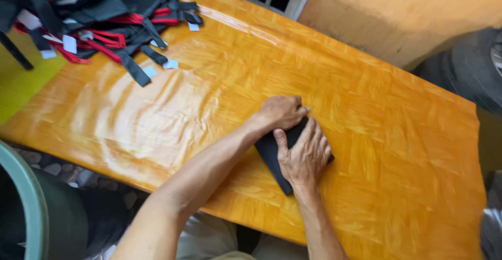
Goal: The person folds a black bag on a wooden table, secures it with a red strap, and brushes it with a feather duster. They then place the finished bag into a green bucket and retrieve another bag from a blue crate to repeat the process.
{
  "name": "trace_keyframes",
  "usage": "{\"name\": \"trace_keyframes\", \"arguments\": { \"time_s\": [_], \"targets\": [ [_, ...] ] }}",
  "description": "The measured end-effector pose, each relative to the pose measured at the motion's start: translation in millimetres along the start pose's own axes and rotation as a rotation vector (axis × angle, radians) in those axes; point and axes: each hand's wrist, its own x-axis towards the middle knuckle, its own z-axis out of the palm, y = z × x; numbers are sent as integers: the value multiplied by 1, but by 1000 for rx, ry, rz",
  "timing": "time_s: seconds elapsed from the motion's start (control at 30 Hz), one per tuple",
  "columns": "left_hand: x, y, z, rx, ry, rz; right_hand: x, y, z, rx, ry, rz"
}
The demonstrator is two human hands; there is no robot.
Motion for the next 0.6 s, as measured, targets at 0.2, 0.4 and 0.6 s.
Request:
{"name": "trace_keyframes", "arguments": {
  "time_s": [0.2, 0.4, 0.6],
  "targets": [
    [2, -9, 7, -156, -4, -22, -4, 6, 8, -9, -26, -25],
    [-2, -11, 1, -252, -9, -29, 1, -3, 1, 2, -105, -5],
    [0, -8, 0, -195, 20, -44, 10, -6, -7, -27, -205, 29]
  ]
}}
